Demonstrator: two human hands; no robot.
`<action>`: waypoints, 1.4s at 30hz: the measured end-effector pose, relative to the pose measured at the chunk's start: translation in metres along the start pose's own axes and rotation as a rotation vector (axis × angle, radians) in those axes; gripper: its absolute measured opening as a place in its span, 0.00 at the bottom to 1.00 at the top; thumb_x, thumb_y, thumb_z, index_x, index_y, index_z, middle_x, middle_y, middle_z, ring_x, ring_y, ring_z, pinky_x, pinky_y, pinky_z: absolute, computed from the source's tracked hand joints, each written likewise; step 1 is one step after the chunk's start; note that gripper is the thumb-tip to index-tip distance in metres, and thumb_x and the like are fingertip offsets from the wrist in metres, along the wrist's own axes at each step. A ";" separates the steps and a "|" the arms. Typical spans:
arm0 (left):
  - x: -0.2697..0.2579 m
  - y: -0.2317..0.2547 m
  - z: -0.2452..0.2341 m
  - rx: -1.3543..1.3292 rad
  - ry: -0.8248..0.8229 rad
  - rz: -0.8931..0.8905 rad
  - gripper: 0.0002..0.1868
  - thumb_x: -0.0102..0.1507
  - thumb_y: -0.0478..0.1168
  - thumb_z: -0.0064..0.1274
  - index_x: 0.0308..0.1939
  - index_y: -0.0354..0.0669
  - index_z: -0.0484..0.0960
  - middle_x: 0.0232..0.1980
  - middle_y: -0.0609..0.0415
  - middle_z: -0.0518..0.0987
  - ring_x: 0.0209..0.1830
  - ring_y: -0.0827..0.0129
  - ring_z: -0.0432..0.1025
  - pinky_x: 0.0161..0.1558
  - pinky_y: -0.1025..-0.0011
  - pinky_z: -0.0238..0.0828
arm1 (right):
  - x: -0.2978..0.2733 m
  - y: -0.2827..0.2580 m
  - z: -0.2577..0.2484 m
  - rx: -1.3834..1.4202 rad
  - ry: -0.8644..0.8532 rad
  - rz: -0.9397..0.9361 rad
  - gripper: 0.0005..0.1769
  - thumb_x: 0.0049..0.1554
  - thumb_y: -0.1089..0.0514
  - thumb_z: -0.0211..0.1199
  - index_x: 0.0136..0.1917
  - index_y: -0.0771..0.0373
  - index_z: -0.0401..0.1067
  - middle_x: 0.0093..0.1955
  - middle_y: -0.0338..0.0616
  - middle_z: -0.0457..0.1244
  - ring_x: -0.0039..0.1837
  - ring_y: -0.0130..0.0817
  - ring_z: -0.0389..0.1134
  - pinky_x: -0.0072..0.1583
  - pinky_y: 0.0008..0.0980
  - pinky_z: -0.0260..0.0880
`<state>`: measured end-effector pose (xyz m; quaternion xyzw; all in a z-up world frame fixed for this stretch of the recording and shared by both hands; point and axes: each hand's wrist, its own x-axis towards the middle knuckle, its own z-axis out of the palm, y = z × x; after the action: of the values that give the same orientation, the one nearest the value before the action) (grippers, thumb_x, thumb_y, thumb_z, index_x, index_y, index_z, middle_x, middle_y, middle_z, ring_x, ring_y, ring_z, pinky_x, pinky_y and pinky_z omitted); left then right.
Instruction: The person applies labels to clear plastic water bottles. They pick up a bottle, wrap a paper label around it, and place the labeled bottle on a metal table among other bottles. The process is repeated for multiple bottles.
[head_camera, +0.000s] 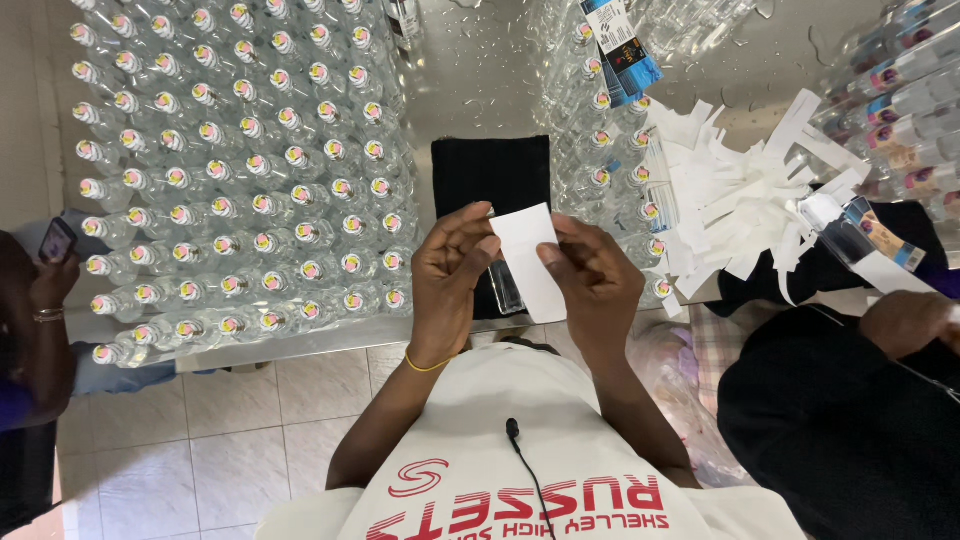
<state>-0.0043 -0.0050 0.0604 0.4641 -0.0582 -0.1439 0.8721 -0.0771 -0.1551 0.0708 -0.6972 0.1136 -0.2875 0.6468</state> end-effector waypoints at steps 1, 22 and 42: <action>-0.002 0.002 0.002 0.001 -0.002 0.000 0.21 0.70 0.27 0.58 0.68 0.34 0.80 0.52 0.44 0.85 0.51 0.69 0.81 0.54 0.70 0.81 | 0.000 0.005 0.000 0.001 0.001 -0.001 0.20 0.61 0.71 0.72 0.66 0.74 0.76 0.52 0.58 0.74 0.55 0.40 0.78 0.57 0.43 0.82; 0.015 -0.004 -0.022 0.085 0.176 0.079 0.16 0.67 0.31 0.65 0.58 0.35 0.81 0.47 0.49 0.85 0.46 0.70 0.82 0.55 0.65 0.83 | 0.035 0.029 -0.014 0.369 0.268 0.044 0.37 0.65 0.71 0.63 0.81 0.59 0.51 0.71 0.45 0.59 0.71 0.37 0.69 0.74 0.44 0.80; 0.014 0.022 -0.005 0.023 0.056 0.079 0.17 0.72 0.35 0.59 0.64 0.33 0.84 0.57 0.40 0.87 0.52 0.67 0.82 0.55 0.68 0.84 | 0.067 -0.028 0.020 -0.571 -0.285 -0.807 0.28 0.58 0.53 0.82 0.67 0.66 0.80 0.68 0.54 0.69 0.66 0.50 0.73 0.67 0.50 0.76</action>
<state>0.0143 0.0065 0.0750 0.4752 -0.0539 -0.0956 0.8730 -0.0173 -0.1702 0.1146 -0.8668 -0.1796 -0.3737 0.2771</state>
